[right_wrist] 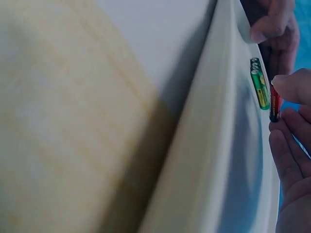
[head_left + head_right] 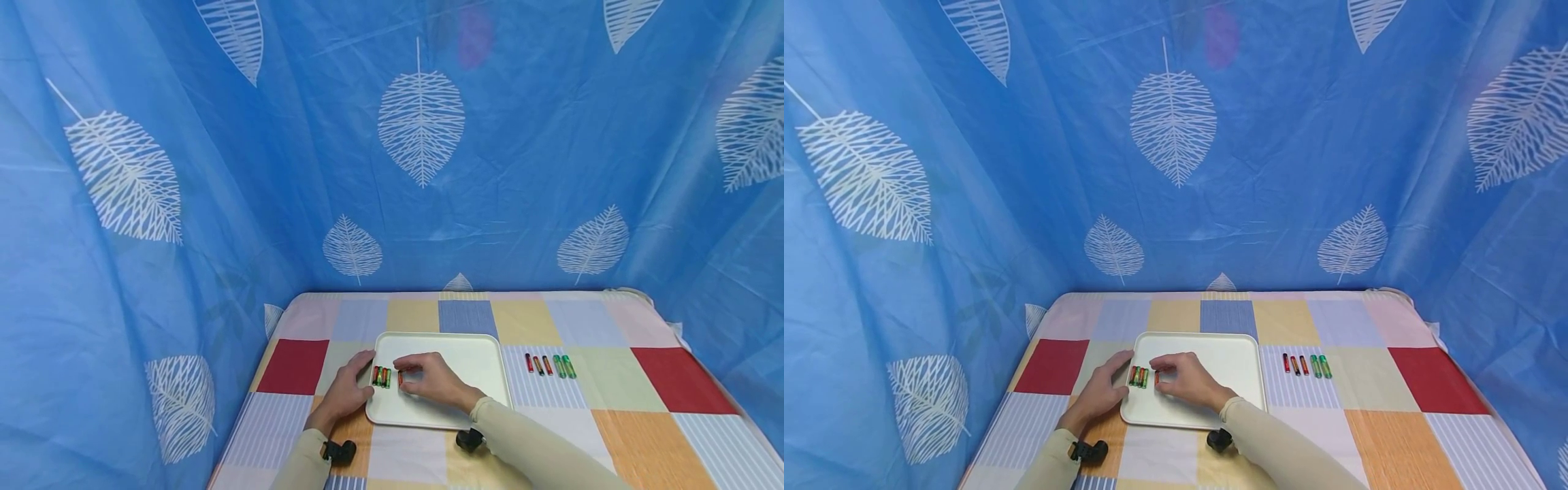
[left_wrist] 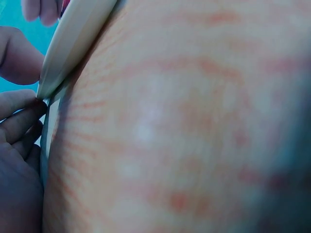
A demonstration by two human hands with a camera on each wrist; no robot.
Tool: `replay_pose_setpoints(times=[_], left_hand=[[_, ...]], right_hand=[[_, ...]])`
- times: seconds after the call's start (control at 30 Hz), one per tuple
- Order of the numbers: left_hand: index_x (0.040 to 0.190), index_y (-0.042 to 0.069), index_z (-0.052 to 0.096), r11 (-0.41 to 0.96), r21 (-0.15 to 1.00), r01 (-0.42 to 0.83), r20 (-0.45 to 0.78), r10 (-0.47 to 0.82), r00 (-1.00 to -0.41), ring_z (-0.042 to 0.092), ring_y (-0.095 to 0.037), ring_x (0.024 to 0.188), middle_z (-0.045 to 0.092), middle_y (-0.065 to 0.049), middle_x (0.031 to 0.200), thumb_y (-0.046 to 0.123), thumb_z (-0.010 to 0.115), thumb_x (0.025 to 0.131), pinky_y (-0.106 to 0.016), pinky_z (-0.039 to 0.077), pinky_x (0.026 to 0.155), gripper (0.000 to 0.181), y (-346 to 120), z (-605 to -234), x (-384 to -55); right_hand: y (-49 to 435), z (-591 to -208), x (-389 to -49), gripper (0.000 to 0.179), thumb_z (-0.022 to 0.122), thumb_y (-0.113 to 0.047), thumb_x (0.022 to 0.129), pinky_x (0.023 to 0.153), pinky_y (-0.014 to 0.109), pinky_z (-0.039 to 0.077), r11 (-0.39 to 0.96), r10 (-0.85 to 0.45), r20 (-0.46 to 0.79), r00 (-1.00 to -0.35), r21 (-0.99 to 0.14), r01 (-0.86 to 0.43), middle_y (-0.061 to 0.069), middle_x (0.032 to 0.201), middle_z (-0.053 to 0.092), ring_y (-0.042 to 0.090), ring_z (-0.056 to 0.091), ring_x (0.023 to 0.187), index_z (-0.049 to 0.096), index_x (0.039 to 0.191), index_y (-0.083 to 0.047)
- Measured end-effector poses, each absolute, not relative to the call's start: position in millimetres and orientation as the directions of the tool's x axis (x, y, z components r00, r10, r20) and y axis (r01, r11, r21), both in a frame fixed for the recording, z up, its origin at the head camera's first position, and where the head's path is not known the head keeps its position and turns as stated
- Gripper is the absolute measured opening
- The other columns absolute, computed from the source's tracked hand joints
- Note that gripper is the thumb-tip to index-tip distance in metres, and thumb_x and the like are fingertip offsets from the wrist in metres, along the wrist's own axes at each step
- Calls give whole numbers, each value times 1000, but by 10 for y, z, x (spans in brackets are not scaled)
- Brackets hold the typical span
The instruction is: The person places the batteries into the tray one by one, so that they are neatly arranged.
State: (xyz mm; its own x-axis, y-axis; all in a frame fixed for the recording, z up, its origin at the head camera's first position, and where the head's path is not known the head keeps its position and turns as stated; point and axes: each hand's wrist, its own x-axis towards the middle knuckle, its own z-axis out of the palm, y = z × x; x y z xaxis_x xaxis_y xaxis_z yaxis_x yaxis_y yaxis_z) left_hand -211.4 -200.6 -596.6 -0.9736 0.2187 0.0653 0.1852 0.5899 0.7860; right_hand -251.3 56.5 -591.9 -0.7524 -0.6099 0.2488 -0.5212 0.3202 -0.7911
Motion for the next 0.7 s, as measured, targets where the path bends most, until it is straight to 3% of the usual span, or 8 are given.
replay_pose_setpoints(times=[0.7], left_hand=[[159,3,55,595,780,195,74,221,-972,40,-51,158,47,-28,167,0,71,82,-72,31,128,79,-2002,-5977,-2126]], right_hand=[[316,-5967,-2496,46,86,-1,87,102,38,62,386,-581,276,-766,-735,-558,15,127,80,26,78,114,75,131,4]])
